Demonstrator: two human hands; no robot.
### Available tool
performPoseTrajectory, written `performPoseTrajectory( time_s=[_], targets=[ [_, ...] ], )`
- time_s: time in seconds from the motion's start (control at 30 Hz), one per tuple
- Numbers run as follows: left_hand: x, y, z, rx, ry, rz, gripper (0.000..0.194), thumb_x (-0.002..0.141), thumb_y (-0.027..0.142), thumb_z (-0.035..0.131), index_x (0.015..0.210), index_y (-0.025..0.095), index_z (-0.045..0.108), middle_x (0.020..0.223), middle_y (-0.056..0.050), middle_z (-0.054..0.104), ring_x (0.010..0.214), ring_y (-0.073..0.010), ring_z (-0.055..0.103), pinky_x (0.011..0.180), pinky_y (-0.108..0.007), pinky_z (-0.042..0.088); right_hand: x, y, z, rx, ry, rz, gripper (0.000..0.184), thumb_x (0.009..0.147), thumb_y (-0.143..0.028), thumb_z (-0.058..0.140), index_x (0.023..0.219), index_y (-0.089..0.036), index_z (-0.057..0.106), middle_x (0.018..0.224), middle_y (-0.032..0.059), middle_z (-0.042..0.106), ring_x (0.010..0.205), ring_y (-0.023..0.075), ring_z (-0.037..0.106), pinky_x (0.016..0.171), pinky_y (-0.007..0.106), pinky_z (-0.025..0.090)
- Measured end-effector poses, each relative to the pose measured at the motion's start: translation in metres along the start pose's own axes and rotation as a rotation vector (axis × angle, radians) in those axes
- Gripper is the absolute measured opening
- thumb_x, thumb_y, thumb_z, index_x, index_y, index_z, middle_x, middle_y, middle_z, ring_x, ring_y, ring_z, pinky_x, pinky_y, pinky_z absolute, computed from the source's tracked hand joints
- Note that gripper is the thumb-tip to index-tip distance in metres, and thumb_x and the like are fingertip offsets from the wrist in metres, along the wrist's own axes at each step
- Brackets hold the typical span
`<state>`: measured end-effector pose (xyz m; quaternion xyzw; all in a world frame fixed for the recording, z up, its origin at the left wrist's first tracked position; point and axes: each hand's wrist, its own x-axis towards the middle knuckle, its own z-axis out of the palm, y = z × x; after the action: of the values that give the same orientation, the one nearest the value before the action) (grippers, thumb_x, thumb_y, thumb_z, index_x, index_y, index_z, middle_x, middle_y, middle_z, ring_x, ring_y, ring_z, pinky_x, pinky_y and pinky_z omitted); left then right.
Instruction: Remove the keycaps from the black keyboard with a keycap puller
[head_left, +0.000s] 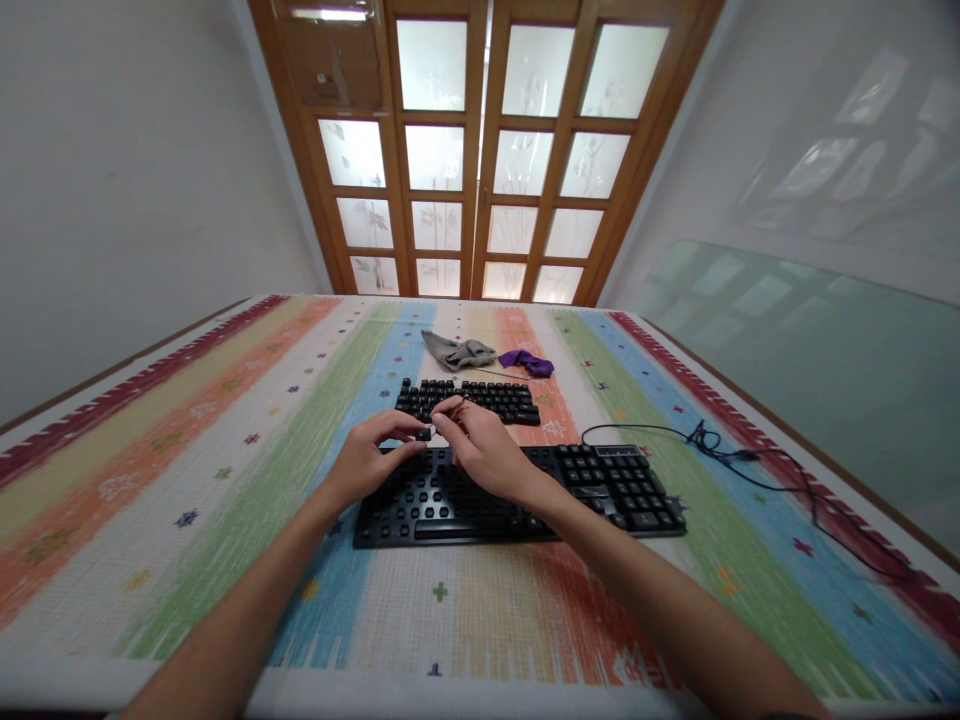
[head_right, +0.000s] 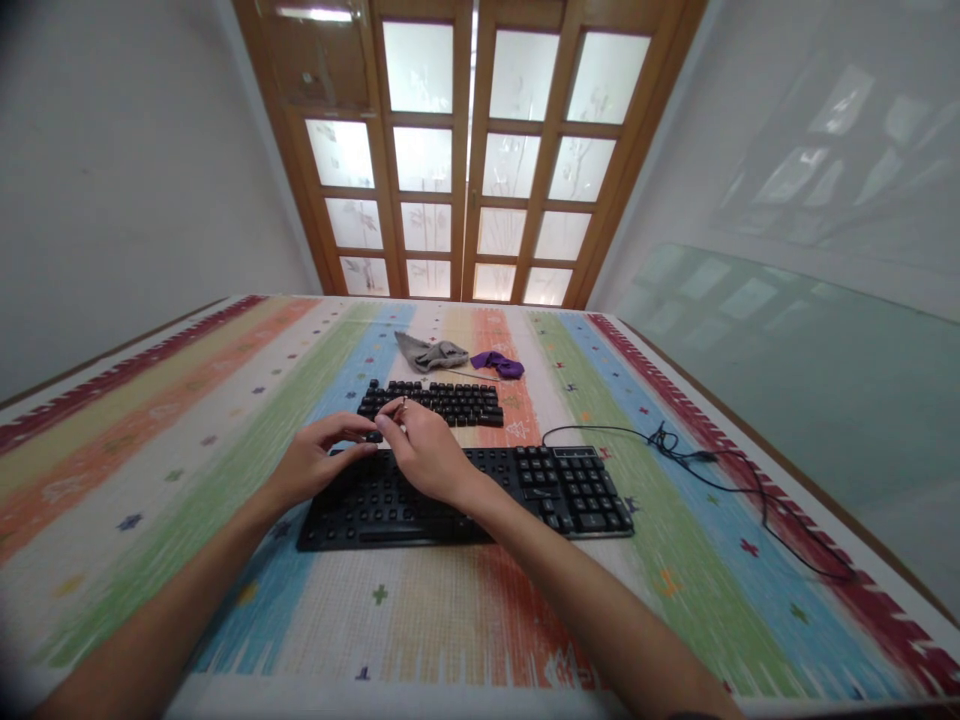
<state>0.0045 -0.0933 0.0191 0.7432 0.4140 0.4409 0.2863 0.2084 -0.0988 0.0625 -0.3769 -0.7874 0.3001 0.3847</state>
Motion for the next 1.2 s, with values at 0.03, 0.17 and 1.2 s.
performPoseTrajectory(
  time_s=[0.03,0.17,1.2],
  targets=[
    [0.0,0.001,-0.001,0.049,0.024,0.035,0.023,0.082,0.036,0.071,0.098,0.019,0.072,0.098,-0.007,0.072,0.083,-0.0178,0.067,0.08,-0.033,0.057,0.001,-0.001,0.0,-0.014,0.004,-0.007,0.018,0.1,-0.026,0.045,0.094,-0.016,0.059,0.081,0.0025,0.061,0.077,0.0157,0.06,0.077,0.028,0.044],
    [0.0,0.002,-0.003,0.152,0.062,0.092,0.019,0.083,0.033,0.07,0.098,0.021,0.073,0.091,-0.005,0.07,0.077,-0.0155,0.064,0.074,-0.029,0.055,0.005,-0.001,0.002,-0.058,0.014,-0.037,0.019,0.1,-0.026,0.046,0.094,-0.016,0.06,0.081,0.0027,0.062,0.078,0.0159,0.06,0.081,0.029,0.043],
    [0.004,-0.001,0.007,0.066,0.201,-0.045,0.026,0.08,0.04,0.068,0.093,0.017,0.066,0.084,-0.005,0.07,0.076,-0.0183,0.068,0.076,-0.034,0.058,0.006,0.011,0.002,-0.036,0.116,-0.143,0.016,0.099,-0.022,0.047,0.094,-0.016,0.062,0.086,0.0045,0.066,0.079,0.0159,0.062,0.077,0.028,0.045]
  ],
)
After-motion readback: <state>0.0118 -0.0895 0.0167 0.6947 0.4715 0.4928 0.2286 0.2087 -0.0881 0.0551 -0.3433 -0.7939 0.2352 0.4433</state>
